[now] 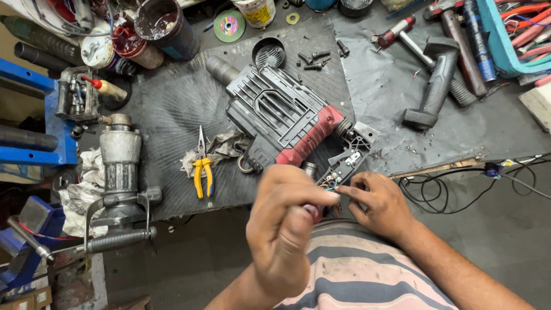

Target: The person works on a disassembled rotary hammer drill at a workbench, handling its housing and internal wiring, then uses a screwdriver to drive screws and reattach the drill's side handle and housing components, repositioning the tool as they reassemble it.

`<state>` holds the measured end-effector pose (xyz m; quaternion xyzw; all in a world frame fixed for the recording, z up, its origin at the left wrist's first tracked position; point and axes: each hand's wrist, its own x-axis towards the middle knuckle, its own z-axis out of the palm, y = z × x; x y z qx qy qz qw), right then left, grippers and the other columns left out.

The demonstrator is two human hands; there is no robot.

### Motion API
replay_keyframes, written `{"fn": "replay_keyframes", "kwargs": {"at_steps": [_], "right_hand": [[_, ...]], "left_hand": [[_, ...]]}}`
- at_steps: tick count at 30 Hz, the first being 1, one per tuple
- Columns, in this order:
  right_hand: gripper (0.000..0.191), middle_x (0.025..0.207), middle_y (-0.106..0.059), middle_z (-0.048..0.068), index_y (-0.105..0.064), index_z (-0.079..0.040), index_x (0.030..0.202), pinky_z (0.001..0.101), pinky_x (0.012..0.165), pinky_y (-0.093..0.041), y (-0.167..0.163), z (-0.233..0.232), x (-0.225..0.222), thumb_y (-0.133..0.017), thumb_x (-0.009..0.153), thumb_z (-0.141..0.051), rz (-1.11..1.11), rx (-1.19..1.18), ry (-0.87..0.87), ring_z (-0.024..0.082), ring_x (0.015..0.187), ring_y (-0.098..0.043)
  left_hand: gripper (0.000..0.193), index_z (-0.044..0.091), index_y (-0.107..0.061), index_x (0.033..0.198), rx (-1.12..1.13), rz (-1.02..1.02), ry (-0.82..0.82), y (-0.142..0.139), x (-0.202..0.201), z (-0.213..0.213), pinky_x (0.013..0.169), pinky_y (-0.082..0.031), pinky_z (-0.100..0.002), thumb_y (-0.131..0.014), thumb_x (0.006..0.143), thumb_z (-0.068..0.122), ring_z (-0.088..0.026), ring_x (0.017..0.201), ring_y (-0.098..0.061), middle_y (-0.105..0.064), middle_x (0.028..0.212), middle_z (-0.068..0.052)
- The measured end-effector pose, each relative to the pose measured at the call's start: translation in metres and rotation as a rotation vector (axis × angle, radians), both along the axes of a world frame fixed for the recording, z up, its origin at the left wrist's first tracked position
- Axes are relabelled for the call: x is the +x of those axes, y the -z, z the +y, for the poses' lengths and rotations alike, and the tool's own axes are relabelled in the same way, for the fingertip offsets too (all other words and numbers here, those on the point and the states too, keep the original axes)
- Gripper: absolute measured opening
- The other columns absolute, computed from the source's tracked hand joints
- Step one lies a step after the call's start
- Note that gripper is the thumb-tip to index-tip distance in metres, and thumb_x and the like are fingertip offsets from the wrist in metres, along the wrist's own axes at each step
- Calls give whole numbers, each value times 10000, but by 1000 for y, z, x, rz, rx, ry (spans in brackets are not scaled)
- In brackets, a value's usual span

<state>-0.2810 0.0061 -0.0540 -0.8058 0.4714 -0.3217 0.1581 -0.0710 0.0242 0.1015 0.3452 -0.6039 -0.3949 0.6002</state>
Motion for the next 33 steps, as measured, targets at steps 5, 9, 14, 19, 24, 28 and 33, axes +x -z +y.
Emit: {"fn": "replay_keyframes", "kwargs": {"at_steps": [5,9,14,19,24,28,33], "right_hand": [[443,923,-657,67,-749,-155,1096,405,705,-526,6,0,4,-769,662,-68,15,-39,34,259,782,-636],[410,919,-650,54,-751,-184,1081,409,710,-524,10,-1,3,-773,691,-61,79,-110,52,258,814,-646],[391,965,-651,72,-764,-191,1052,412,691,-516,13,-5,3,-782,678,-80,65,-183,12,270,836,-642],[371,976,-651,73,-763,-166,1048,421,688,-504,20,-6,2,-791,687,-83,41,-188,-9,275,847,-638],[373,973,-642,66,-752,-154,1039,414,736,-514,36,-3,0,-767,684,-41,-14,-201,0,268,876,-635],[340,1076,-628,72,-655,-137,1075,410,915,-514,39,2,1,-723,774,5,-191,-106,208,277,1052,-605],[605,1282,-592,116,-578,-79,1283,503,1079,-368,19,-17,-9,-792,782,-344,23,-268,59,336,1246,-543]], "left_hand": [[378,-60,-573,1104,640,661,549,-6,16,-7,617,-409,-220,-527,1097,315,-92,576,-509,-581,749,-133],[329,41,-436,1067,-175,15,87,2,3,-19,730,-440,-256,-569,1067,342,-108,658,-502,-536,872,-89],[352,-8,-588,1041,68,180,30,-3,1,-4,651,-453,-247,-575,1052,344,-123,650,-507,-528,808,-112],[401,-15,-581,1088,137,240,266,5,14,0,654,-392,-237,-619,1016,378,-82,659,-471,-544,808,-32],[297,31,-467,1050,-265,83,-21,14,-4,-14,692,-502,-266,-584,1083,302,-161,711,-516,-551,899,-123],[351,18,-610,1038,-105,-127,-109,-24,-1,-1,777,-470,-313,-464,1119,326,-190,797,-507,-547,902,-82],[354,14,-595,942,326,179,518,-41,26,-26,685,-432,-271,-521,1060,339,-144,692,-513,-564,861,-60]]}}
